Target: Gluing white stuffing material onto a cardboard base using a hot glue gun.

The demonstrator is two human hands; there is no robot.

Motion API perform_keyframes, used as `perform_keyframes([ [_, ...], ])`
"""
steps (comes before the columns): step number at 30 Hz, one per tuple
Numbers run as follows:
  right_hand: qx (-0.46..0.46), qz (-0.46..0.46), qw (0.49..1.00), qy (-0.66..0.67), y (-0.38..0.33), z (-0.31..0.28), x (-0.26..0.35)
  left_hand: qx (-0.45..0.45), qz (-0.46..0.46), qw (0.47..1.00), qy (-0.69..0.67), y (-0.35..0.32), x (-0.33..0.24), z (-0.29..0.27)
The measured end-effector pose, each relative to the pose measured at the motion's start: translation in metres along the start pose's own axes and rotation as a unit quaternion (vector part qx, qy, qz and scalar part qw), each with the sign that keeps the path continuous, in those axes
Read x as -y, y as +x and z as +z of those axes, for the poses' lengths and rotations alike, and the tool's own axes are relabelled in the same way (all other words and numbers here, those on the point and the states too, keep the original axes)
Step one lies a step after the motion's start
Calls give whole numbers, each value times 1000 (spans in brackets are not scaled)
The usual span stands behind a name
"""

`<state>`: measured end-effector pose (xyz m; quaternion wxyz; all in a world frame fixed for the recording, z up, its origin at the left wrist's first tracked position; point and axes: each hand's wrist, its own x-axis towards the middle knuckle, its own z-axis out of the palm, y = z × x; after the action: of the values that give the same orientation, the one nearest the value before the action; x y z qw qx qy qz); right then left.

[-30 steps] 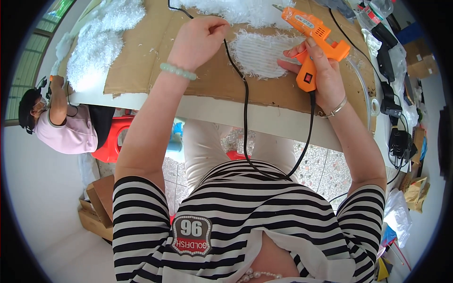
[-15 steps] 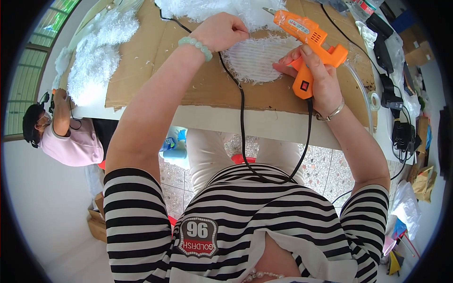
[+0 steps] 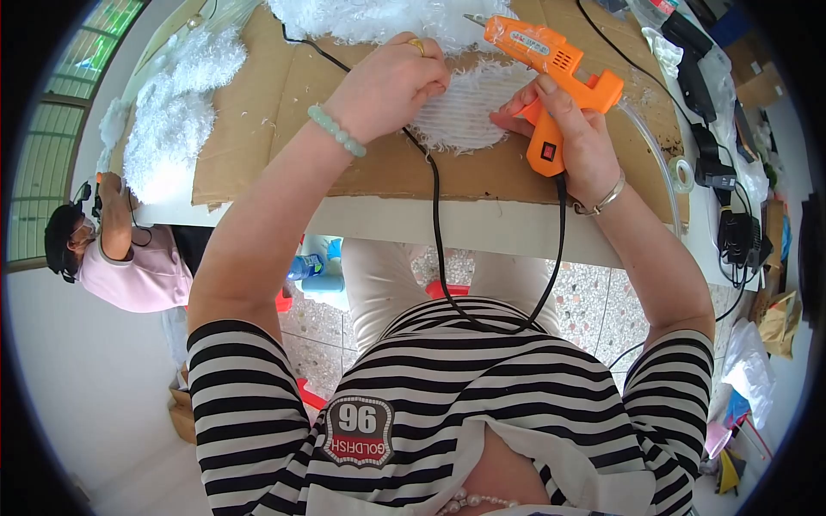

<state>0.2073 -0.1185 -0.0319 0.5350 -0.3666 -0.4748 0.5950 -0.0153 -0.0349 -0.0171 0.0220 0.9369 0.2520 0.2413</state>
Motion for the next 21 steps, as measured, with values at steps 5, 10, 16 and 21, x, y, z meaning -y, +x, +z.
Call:
perform_keyframes([
  [5,-4,-4,1000,-7,0,-1,-1,-70,-160,975,-135,-2,-9,0],
  [10,-1,-5,1000,3,-1,0,0,-75,-162,962,-205,4,-14,6],
  [16,0,-15,1000,9,0,-1,1,-68,-1,996,-57,-5,-22,8],
  [21,-36,-8,998,49,-3,3,8,-70,-76,988,-113,-5,-33,6],
])
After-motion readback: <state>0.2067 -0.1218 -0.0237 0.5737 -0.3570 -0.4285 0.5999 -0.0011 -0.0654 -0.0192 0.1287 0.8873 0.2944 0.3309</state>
